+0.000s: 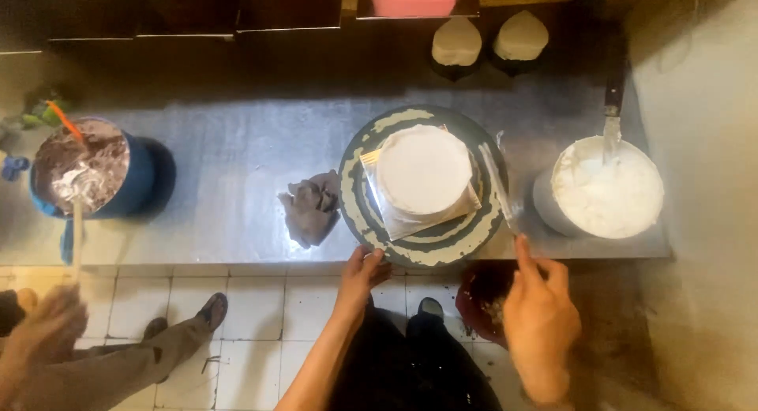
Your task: Applying and smoothing white frosting onto a chocolate cake using a spatula on a turntable.
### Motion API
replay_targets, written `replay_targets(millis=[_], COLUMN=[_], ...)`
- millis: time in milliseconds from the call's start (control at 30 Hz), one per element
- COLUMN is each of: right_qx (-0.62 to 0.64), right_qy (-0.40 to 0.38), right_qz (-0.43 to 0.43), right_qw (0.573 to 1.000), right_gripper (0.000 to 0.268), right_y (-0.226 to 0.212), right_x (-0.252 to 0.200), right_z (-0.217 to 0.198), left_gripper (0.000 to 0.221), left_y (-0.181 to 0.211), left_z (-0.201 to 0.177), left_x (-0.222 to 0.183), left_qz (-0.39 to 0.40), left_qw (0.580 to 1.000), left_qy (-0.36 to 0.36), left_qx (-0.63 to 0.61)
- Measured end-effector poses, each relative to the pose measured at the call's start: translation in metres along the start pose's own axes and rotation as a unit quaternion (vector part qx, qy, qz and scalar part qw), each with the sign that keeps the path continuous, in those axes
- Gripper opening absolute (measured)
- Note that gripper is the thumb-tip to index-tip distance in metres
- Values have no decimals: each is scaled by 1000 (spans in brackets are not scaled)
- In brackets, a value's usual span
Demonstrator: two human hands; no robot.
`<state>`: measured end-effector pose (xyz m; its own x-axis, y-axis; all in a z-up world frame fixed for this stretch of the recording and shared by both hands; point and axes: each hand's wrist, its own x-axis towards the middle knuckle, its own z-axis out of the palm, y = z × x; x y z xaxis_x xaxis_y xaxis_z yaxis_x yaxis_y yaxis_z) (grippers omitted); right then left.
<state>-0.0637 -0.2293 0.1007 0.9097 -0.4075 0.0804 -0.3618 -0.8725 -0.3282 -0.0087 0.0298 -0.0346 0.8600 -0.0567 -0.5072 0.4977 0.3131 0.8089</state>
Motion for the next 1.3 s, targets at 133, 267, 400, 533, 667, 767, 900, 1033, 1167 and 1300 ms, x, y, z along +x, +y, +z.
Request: replay_targets(millis=[133, 267, 400, 533, 667, 767, 900, 1033, 1167, 1300], right_qx=[8, 24, 24, 23, 27, 33, 40, 47, 213, 390], right_qy=[1, 12, 10, 3, 8, 10, 12, 3, -110, -267], right_qz=[-12, -30, -27, -30, -42, -53, -63, -68, -60, 74], right_qw=[1000, 999, 999, 999, 999, 998, 997, 997, 969, 878], right_gripper=[58, 57, 55, 56, 56, 57, 58, 56, 58, 59], right_y=[-17, -22, -29, -35, -40, -43, -43, -43, -15, 33], right_x=[7, 11, 12, 11, 8, 5, 4, 2, 6, 14], right_z=[4, 6, 5, 4, 8, 9, 11, 12, 19, 4], left_gripper=[50, 55, 56, 54, 51, 49, 49, 47, 45, 47], left_y=[6, 5, 9, 4, 10, 11, 13, 6, 4, 9], left_z=[0, -2, 1, 0, 3, 4, 3, 0, -2, -4], left_x=[0, 2, -1, 2, -1, 0, -1, 2, 5, 1], left_qz=[-24, -16, -27, -30, -26, -22, -28, -25, -34, -31], left_qw=[1000, 1000, 1000, 999, 1000, 1000, 1000, 1000, 999, 1000], left_qy=[9, 12, 16, 16, 12, 1, 0, -1, 0, -3], left_qx=[3, -12, -5, -8, -7, -8, -12, -16, -16, -6])
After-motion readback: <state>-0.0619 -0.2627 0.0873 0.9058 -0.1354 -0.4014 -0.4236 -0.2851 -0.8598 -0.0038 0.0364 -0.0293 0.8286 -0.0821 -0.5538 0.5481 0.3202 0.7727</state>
